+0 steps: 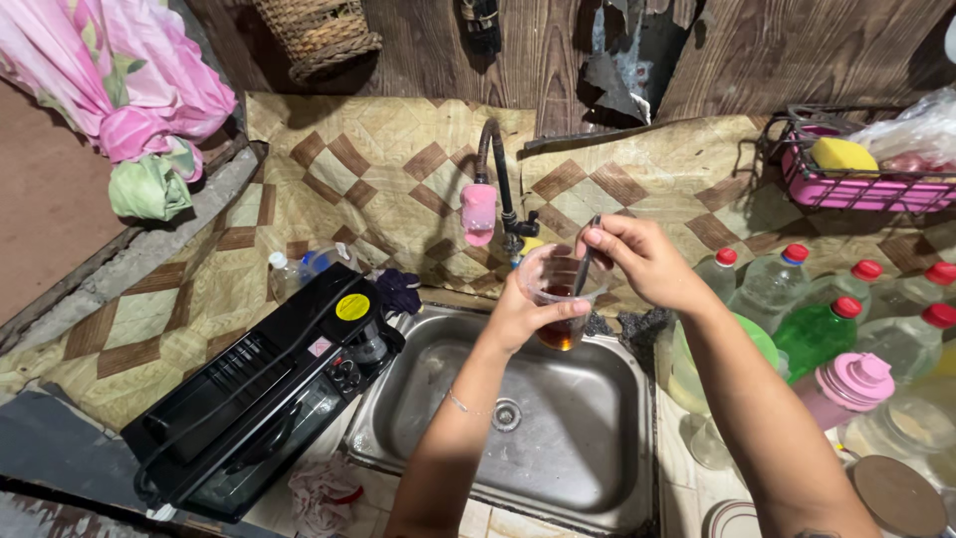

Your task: The person stirs a cup of coffee, plugs in a drip coffee maker at the sink, removes the filter basket, rinses the basket and glass carafe under the tap, wipes the carafe with a cloth, reassembles the basket on the machine, fills the carafe with water and pours it into the machine, then stirs the cup again and sets it on the counter.

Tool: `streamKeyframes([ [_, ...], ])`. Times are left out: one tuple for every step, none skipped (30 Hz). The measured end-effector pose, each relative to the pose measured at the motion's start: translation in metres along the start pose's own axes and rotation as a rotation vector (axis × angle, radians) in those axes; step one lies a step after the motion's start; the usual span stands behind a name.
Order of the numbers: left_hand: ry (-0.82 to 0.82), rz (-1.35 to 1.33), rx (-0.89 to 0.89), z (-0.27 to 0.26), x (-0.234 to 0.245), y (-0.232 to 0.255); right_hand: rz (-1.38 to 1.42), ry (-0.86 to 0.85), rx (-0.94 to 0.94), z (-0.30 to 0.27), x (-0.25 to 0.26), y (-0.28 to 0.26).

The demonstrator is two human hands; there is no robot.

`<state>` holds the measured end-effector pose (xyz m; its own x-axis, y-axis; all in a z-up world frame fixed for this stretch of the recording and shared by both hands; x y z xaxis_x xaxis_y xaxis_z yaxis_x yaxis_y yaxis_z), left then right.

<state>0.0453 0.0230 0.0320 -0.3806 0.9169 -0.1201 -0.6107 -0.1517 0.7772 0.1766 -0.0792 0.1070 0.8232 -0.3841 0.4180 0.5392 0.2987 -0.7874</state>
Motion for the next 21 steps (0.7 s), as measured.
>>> streamKeyframes([
  [-0.003, -0.008, -0.003, 0.000, -0.001, 0.001, -0.034, 0.019, -0.009, -0.001, 0.002, -0.003],
  [-0.005, -0.016, -0.006, 0.001, -0.001, 0.003, -0.068, 0.038, -0.018, -0.002, 0.003, -0.005],
  [-0.006, -0.025, -0.007, 0.000, -0.003, 0.004, -0.100, 0.054, -0.030, -0.003, 0.003, -0.007],
  [-0.008, -0.042, -0.004, -0.001, -0.004, 0.004, -0.120, 0.064, -0.003, -0.004, 0.003, -0.012],
  [-0.008, -0.058, -0.002, -0.001, -0.005, 0.005, -0.140, 0.073, 0.025, -0.004, 0.003, -0.016],
  [-0.009, -0.073, 0.000, -0.001, -0.007, 0.006, -0.159, 0.081, 0.054, -0.005, 0.002, -0.019],
  [-0.022, -0.069, -0.011, 0.000, -0.008, 0.008, -0.149, 0.077, 0.065, -0.005, 0.000, -0.021],
  [-0.035, -0.064, -0.021, 0.000, -0.010, 0.010, -0.139, 0.073, 0.076, -0.005, -0.002, -0.023],
  [-0.048, -0.059, -0.031, 0.000, -0.011, 0.012, -0.129, 0.068, 0.087, -0.005, -0.004, -0.025],
  [-0.048, -0.050, -0.031, -0.002, -0.012, 0.013, -0.087, 0.049, 0.080, -0.007, -0.006, -0.025],
  [-0.048, -0.040, -0.033, -0.002, -0.012, 0.014, -0.046, 0.030, 0.075, -0.007, -0.010, -0.024],
  [-0.049, -0.029, -0.035, -0.003, -0.012, 0.015, -0.004, 0.011, 0.071, -0.008, -0.012, -0.024],
  [-0.054, -0.029, -0.047, -0.005, -0.012, 0.016, -0.004, -0.003, 0.054, -0.009, -0.013, -0.023],
  [-0.059, -0.029, -0.059, -0.006, -0.012, 0.017, -0.003, -0.017, 0.037, -0.011, -0.013, -0.022],
  [-0.064, -0.029, -0.072, -0.006, -0.011, 0.017, -0.004, -0.031, 0.021, -0.012, -0.012, -0.021],
  [-0.041, 0.005, -0.064, -0.007, -0.007, 0.016, -0.025, -0.014, 0.020, -0.014, -0.011, -0.021],
  [-0.018, 0.038, -0.057, -0.007, -0.004, 0.015, -0.047, 0.005, 0.020, -0.015, -0.008, -0.021],
  [0.004, 0.071, -0.049, -0.007, -0.001, 0.014, -0.069, 0.023, 0.019, -0.016, -0.007, -0.021],
  [0.009, 0.052, -0.042, -0.009, 0.000, 0.012, -0.096, 0.041, 0.028, -0.017, -0.006, -0.022],
  [0.013, 0.033, -0.035, -0.011, 0.000, 0.010, -0.123, 0.060, 0.036, -0.018, -0.005, -0.023],
  [0.014, 0.015, -0.029, -0.012, 0.000, 0.009, -0.151, 0.081, 0.048, -0.019, -0.004, -0.025],
])
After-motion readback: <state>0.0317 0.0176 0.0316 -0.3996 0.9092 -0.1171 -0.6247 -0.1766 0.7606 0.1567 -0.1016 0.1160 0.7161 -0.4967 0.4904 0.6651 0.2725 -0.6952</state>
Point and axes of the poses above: each hand's wrist, its own z-axis towards the middle knuckle, its own x-axis out of the back of the hand, y = z × x, the point moved 6 cm from there along z, towards the middle knuckle, and after that the axes turned 6 degrees about -x, right-handed, at the moved point
